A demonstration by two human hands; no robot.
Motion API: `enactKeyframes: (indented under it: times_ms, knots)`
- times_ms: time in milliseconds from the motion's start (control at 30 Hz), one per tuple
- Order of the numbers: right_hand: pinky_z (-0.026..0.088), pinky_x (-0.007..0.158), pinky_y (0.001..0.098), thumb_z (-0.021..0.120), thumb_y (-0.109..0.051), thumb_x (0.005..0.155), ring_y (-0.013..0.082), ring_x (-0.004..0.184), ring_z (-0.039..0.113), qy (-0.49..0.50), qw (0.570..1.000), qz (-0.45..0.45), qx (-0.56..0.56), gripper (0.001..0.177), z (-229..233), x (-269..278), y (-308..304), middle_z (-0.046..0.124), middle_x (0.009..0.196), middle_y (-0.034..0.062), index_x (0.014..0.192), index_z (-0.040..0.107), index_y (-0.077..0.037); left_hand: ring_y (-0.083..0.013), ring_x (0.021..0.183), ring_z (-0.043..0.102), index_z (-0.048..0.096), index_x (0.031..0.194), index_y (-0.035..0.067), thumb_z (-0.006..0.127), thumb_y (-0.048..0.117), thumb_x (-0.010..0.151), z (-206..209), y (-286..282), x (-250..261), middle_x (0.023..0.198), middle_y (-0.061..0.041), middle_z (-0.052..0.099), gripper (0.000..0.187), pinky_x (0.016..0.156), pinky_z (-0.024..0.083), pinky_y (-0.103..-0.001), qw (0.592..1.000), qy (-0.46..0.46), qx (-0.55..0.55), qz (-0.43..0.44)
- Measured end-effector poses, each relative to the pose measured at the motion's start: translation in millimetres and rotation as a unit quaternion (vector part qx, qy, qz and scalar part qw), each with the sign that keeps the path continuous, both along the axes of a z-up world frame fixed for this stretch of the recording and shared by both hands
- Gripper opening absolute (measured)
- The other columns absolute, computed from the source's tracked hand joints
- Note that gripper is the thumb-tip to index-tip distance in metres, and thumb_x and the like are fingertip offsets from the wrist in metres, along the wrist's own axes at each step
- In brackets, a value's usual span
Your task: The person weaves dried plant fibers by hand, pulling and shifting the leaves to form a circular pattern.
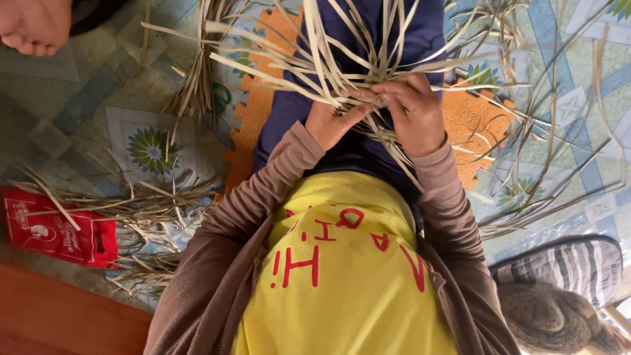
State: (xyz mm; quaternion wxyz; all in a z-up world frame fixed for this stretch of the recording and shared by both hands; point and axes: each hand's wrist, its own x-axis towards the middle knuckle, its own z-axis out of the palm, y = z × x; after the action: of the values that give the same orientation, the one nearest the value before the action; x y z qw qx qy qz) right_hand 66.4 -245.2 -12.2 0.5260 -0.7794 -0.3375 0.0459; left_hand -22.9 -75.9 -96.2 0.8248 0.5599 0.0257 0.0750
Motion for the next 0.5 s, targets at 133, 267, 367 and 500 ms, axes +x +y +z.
enactKeyframes:
  times_ms: [133,267,367,500]
  knots:
    - [0.056,0.071,0.0484,0.065,0.012,0.103,0.0465,0.088,0.061,0.019,0.997,0.067,-0.014,0.022,8,8,-1,0.056,0.093,0.0173,0.122,0.072,0.002,-0.0262,0.102,0.074,0.073,0.115,-0.004,0.082,0.006,0.095,6,-4,2,0.107,-0.02,0.077,0.025,0.091,0.061,-0.043,0.999,0.006,-0.046,0.026]
    - [0.042,0.066,0.026,0.07,0.02,0.093,0.0148,0.077,0.05,0.088,0.987,0.099,-0.088,0.039,34,15,3,0.049,0.102,0.0071,0.124,0.071,-0.001,-0.0191,0.099,0.073,0.065,0.115,-0.004,0.07,-0.005,0.098,30,3,0,0.11,-0.014,0.074,0.018,0.092,0.061,-0.027,0.991,0.072,-0.115,-0.016]
    - [0.049,0.073,0.0254,0.077,0.019,0.093,0.016,0.079,0.056,0.091,0.993,0.07,-0.035,0.022,43,12,10,0.058,0.104,0.0112,0.111,0.072,0.006,-0.0178,0.096,0.072,0.064,0.115,-0.003,0.072,-0.004,0.097,25,6,1,0.107,-0.014,0.073,0.019,0.089,0.061,-0.027,0.988,0.079,-0.132,-0.008]
    - [0.045,0.062,0.0286,0.082,0.014,0.09,0.0174,0.067,0.054,0.007,0.996,0.007,-0.094,0.017,33,8,12,0.07,0.092,0.0115,0.103,0.077,0.004,-0.0122,0.089,0.069,0.068,0.113,-0.004,0.075,0.002,0.096,36,5,0,0.102,-0.008,0.073,0.019,0.083,0.058,-0.022,0.993,0.107,-0.053,-0.01]
